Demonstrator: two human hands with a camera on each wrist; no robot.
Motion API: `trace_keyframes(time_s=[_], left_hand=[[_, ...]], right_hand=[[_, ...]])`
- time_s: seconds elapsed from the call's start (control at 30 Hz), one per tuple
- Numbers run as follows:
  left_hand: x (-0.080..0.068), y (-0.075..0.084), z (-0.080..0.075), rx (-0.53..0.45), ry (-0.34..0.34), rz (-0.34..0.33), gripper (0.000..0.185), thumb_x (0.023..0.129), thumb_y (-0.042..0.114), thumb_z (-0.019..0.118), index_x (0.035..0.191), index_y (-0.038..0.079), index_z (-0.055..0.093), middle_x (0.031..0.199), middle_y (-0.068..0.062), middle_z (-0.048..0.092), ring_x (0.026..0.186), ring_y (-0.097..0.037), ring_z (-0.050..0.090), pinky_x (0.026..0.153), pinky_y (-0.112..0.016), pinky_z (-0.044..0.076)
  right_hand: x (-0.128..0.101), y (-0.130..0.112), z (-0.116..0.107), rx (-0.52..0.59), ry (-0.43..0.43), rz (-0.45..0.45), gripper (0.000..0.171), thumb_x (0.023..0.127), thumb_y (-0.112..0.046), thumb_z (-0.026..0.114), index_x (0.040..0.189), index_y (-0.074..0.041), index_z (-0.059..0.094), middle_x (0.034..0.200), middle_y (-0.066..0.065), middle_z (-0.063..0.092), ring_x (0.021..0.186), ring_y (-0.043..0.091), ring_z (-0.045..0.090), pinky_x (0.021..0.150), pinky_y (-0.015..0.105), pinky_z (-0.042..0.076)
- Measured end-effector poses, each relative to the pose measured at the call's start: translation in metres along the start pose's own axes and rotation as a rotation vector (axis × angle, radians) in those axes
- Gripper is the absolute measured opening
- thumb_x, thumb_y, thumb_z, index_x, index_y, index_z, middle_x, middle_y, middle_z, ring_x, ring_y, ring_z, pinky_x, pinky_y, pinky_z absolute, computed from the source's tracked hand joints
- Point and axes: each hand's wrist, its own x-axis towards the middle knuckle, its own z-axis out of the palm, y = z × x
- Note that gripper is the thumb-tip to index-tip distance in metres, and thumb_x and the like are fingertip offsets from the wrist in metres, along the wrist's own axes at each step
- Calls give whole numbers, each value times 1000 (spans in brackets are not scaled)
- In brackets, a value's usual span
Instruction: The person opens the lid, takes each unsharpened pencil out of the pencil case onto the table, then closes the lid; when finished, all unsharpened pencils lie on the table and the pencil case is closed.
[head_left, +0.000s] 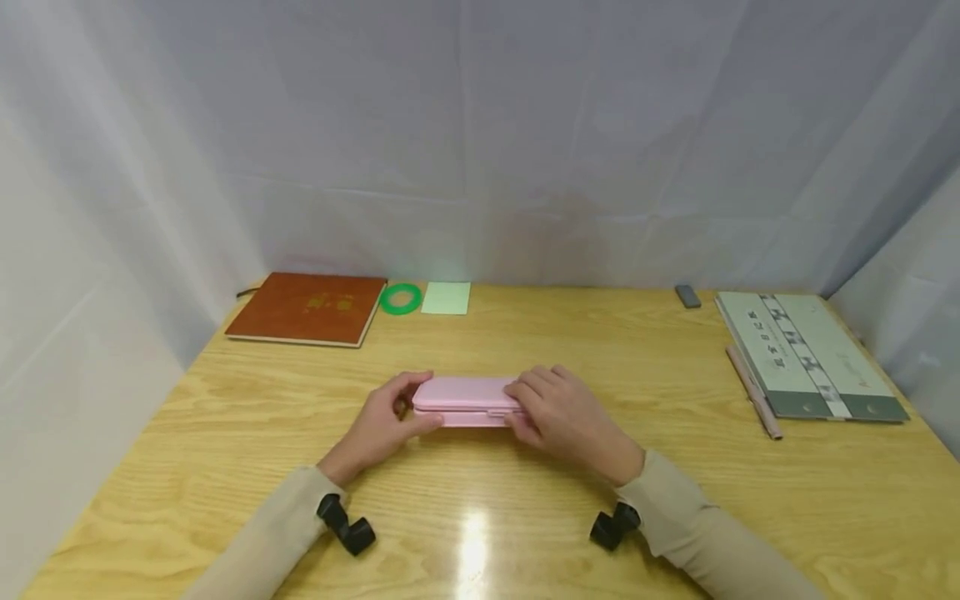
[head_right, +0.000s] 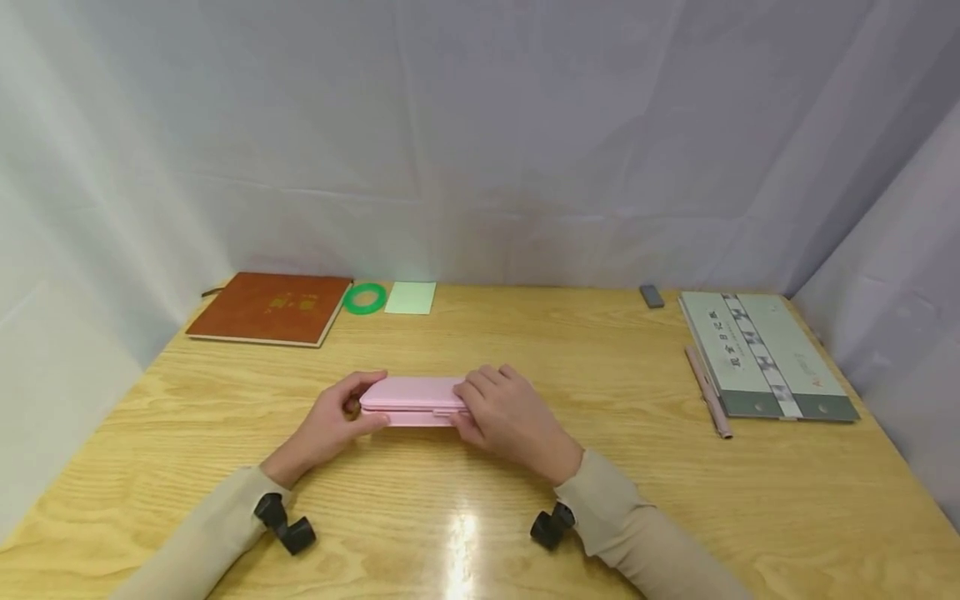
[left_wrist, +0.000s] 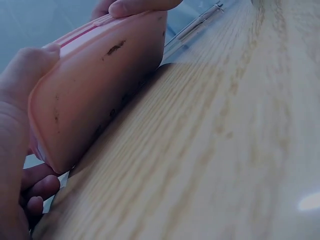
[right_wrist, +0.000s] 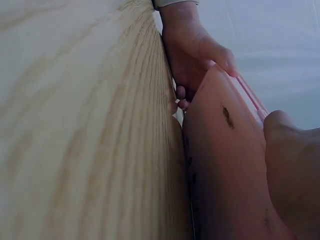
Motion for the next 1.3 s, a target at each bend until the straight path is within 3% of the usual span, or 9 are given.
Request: trace_keyframes(time_s=[0.17, 0.33, 0.63, 0.8, 0.9, 1.07, 1.13, 1.2, 1.3], left_hand=[[-1, -3, 1, -2, -17, 40, 75, 69, 16, 87, 134, 5, 52, 108, -9, 65, 87, -14, 55, 74, -22, 45], [-2, -4, 3, 16, -42, 91, 100, 55, 26, 95, 141, 15, 43, 112, -6, 64, 91, -17, 55, 80, -24, 46], [-1, -4, 3, 53, -67, 85, 132, 48, 24, 96, 154, 17, 18, 120, -8, 59, 94, -19, 46, 79, -25, 40], [0, 1, 1, 66, -92, 101, 136, 48, 24, 96, 155, 8, 13, 121, -12, 58, 96, -21, 45, 84, -27, 40], [0, 1, 0, 59, -101, 93, 136, 48, 25, 96, 154, 7, 13, 122, -13, 58, 97, -22, 45, 86, -28, 40], [0, -3, 0, 71, -104, 96, 136, 48, 29, 96, 155, 8, 13, 122, -12, 58, 96, -20, 44, 88, -28, 40], [0, -2, -1, 78, -105, 99, 136, 48, 29, 96, 155, 8, 13, 121, -11, 58, 96, -20, 44, 88, -28, 40], [0, -2, -1, 85, -106, 100, 136, 48, 30, 96, 155, 8, 13, 121, -11, 58, 96, -19, 44, 89, -29, 40], [0, -3, -2, 93, -108, 104, 137, 48, 30, 96, 155, 9, 13, 120, -10, 58, 96, -19, 44, 89, -29, 40]], right_hand=[[4, 9, -7, 92, 55, -4, 33, 95, -37, 57, 101, -7, 70, 95, 4, 70, 89, 21, 64, 77, 38, 50], [18, 27, -14, 155, 130, 42, 22, 90, -28, 66, 94, -7, 70, 85, 5, 71, 75, 18, 65, 68, 34, 53], [50, 66, -6, 487, -17, 354, 13, 90, -19, 67, 91, -7, 72, 84, 5, 72, 74, 16, 65, 71, 33, 54], [57, 81, 4, 540, -84, 424, 13, 91, -17, 66, 93, -5, 71, 89, 9, 72, 81, 19, 66, 79, 35, 54], [55, 83, 6, 506, -55, 400, 13, 91, -15, 65, 98, -5, 70, 93, 9, 70, 82, 20, 63, 77, 36, 53], [46, 69, -1, 392, 191, 264, 15, 86, -6, 67, 101, -2, 68, 89, 10, 64, 75, 19, 58, 67, 32, 51], [40, 61, -5, 412, 217, 195, 13, 84, -3, 68, 97, -3, 68, 79, 7, 62, 64, 15, 54, 58, 27, 47], [32, 54, -9, 487, 123, 146, 10, 86, -3, 67, 95, -4, 69, 71, 1, 60, 56, 9, 47, 52, 23, 41], [19, 46, -9, 563, -122, 150, 9, 89, -7, 64, 94, -9, 72, 66, -6, 58, 54, 1, 42, 50, 19, 38]])
